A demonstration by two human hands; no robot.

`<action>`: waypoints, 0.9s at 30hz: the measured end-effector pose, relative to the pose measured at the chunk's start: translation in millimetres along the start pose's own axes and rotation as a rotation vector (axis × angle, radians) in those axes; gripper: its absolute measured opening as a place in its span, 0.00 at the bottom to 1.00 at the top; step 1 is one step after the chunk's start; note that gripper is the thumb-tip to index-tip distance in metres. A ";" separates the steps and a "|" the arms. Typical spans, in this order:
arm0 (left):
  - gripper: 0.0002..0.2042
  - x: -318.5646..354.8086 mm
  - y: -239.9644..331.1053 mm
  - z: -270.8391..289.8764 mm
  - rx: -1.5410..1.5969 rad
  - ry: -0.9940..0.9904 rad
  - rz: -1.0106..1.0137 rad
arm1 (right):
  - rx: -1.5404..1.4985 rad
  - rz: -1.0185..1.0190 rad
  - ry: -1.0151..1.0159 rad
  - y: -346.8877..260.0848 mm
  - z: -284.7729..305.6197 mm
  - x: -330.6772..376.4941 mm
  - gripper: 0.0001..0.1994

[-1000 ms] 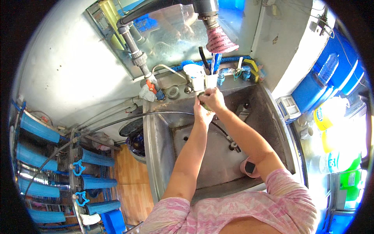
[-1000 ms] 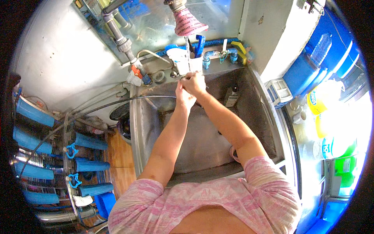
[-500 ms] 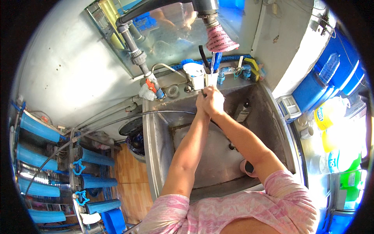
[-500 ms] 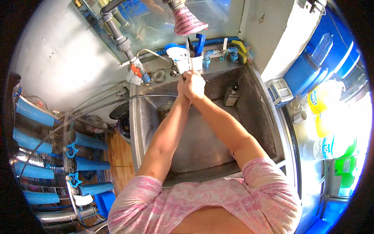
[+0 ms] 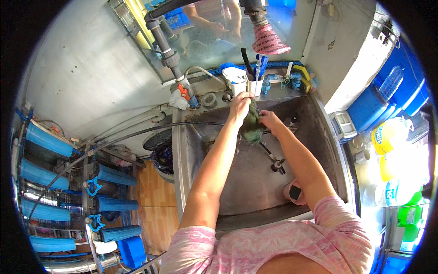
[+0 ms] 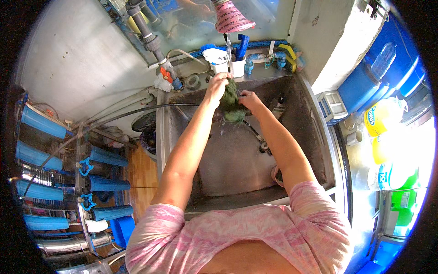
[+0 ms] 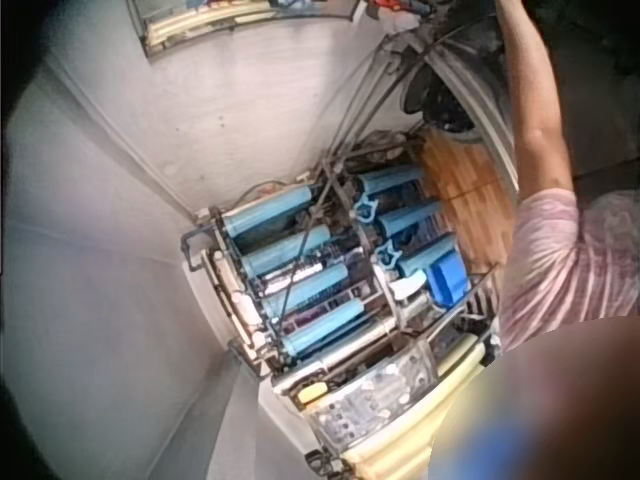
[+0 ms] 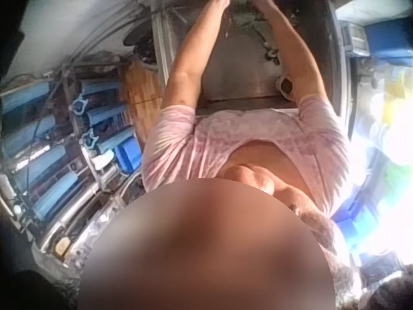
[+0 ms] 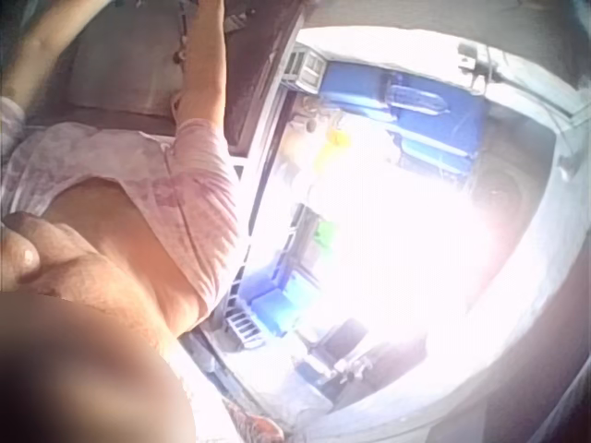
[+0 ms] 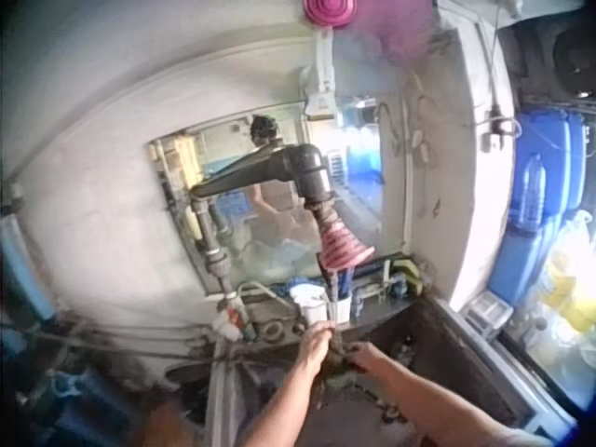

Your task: The person wipes a metal counter with a green cloth, then moves several blue plastic jugs into a window recess. They wash the cloth and their hands at a sink, then return to the counter to move more jugs. The sequence shows repeated wiping, moving, and washing actions.

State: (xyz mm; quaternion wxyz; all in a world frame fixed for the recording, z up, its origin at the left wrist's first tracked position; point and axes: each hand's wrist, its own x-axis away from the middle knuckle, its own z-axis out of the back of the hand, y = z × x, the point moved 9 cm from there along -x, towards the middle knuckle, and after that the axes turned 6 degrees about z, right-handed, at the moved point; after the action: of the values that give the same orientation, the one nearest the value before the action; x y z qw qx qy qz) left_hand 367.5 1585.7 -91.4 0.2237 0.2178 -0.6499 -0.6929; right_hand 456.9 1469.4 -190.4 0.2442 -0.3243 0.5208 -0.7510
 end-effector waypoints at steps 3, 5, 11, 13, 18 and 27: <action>0.19 5.6 17.6 -9.6 -0.385 -0.084 -0.170 | -0.121 0.176 -0.139 -10.3 -6.6 12.5 0.25; 0.20 12.3 29.9 -19.2 -0.393 -0.151 -0.279 | -0.367 0.214 -0.277 -25.6 -16.4 18.7 0.37; 0.22 19.0 42.6 -25.8 -0.619 -0.293 -0.280 | 0.371 0.406 -0.237 -77.8 -10.6 16.4 0.15; 0.24 13.4 43.9 -5.3 -0.580 -0.191 -0.206 | 0.397 0.459 -0.213 -92.7 -6.7 17.1 0.11; 0.30 4.4 25.2 20.0 -0.613 -0.266 -0.012 | 0.011 0.489 -0.179 -112.8 1.5 20.2 0.13; 0.22 32.3 -12.0 6.4 -0.242 -0.331 0.158 | -0.728 0.587 -0.298 -155.2 -2.6 52.0 0.41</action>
State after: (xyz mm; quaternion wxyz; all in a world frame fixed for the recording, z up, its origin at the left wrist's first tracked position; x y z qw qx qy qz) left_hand 337.4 1572.4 -103.3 0.1920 0.0210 -0.6050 -0.7724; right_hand 415.6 1486.9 -33.0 0.3882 -0.3320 0.7784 -0.3649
